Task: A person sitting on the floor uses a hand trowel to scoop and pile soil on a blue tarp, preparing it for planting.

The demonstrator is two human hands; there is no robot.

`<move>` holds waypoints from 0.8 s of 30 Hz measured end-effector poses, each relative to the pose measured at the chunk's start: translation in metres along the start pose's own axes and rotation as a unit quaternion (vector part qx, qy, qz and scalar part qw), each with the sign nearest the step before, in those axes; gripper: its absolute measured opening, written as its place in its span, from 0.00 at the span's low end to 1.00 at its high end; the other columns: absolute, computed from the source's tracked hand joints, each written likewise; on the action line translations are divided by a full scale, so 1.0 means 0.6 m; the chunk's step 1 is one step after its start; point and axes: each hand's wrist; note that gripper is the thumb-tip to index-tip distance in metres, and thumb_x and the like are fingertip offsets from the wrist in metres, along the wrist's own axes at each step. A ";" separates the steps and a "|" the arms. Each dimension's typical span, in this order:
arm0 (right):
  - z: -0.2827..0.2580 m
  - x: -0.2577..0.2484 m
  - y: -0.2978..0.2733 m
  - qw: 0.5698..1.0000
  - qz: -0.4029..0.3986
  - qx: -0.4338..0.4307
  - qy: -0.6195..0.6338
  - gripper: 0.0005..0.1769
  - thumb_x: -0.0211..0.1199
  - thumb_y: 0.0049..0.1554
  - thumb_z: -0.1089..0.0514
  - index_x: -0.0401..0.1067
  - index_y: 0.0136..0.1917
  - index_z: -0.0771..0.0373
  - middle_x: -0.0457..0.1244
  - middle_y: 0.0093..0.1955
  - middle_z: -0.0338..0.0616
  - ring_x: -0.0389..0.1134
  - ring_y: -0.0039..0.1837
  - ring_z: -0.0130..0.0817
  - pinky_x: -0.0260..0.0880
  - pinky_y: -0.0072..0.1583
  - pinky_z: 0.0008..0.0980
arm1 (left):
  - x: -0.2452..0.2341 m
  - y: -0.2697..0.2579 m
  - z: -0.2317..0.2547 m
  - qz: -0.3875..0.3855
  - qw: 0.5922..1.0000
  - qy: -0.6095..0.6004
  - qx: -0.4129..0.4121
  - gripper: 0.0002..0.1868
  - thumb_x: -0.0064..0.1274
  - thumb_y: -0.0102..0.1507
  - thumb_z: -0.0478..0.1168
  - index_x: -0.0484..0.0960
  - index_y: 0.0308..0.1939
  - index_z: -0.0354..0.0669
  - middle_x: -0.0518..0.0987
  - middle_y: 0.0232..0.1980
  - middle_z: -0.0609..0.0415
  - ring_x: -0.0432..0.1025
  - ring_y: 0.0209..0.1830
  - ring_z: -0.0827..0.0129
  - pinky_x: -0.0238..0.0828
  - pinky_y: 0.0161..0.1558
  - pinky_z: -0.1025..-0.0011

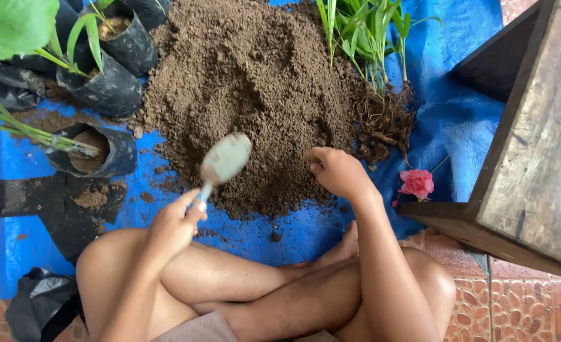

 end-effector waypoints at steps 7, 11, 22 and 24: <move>-0.005 0.004 0.004 1.000 0.001 -0.019 0.000 0.16 0.53 0.66 0.62 0.72 0.65 0.65 0.69 0.55 0.59 0.73 0.54 0.58 0.75 0.52 0.54 | 0.026 -0.040 0.003 -0.245 0.966 0.067 0.059 0.21 0.52 0.65 0.49 0.87 0.54 0.40 0.88 0.48 0.42 0.80 0.54 0.49 0.73 0.60 0.55; 0.003 0.002 0.003 1.000 0.006 0.001 0.004 0.16 0.52 0.66 0.61 0.73 0.65 0.63 0.69 0.55 0.57 0.73 0.55 0.56 0.75 0.53 0.53 | 0.094 0.031 -0.036 -0.346 0.933 0.100 0.013 0.22 0.52 0.65 0.52 0.89 0.50 0.40 0.86 0.40 0.45 0.81 0.42 0.55 0.76 0.51 0.55; -0.004 -0.009 -0.008 1.000 0.010 -0.016 0.024 0.18 0.49 0.66 0.65 0.72 0.66 0.67 0.69 0.56 0.59 0.72 0.58 0.59 0.74 0.54 0.56 | 0.011 0.150 0.057 -0.238 0.970 -0.033 -0.020 0.17 0.52 0.68 0.41 0.85 0.48 0.26 0.71 0.17 0.56 0.54 0.10 0.76 0.47 0.16 0.77; 0.000 -0.008 -0.009 0.999 0.014 -0.029 0.020 0.18 0.49 0.66 0.65 0.72 0.66 0.67 0.69 0.55 0.61 0.72 0.58 0.61 0.74 0.55 0.58 | -0.010 0.147 0.082 -0.178 0.980 0.080 0.039 0.19 0.57 0.64 0.48 0.88 0.47 0.34 0.79 0.22 0.51 0.65 0.14 0.68 0.58 0.23 0.68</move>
Point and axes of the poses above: each hand's wrist, its own y-axis towards the middle knuckle, its own x-axis out of the palm, z = x × y
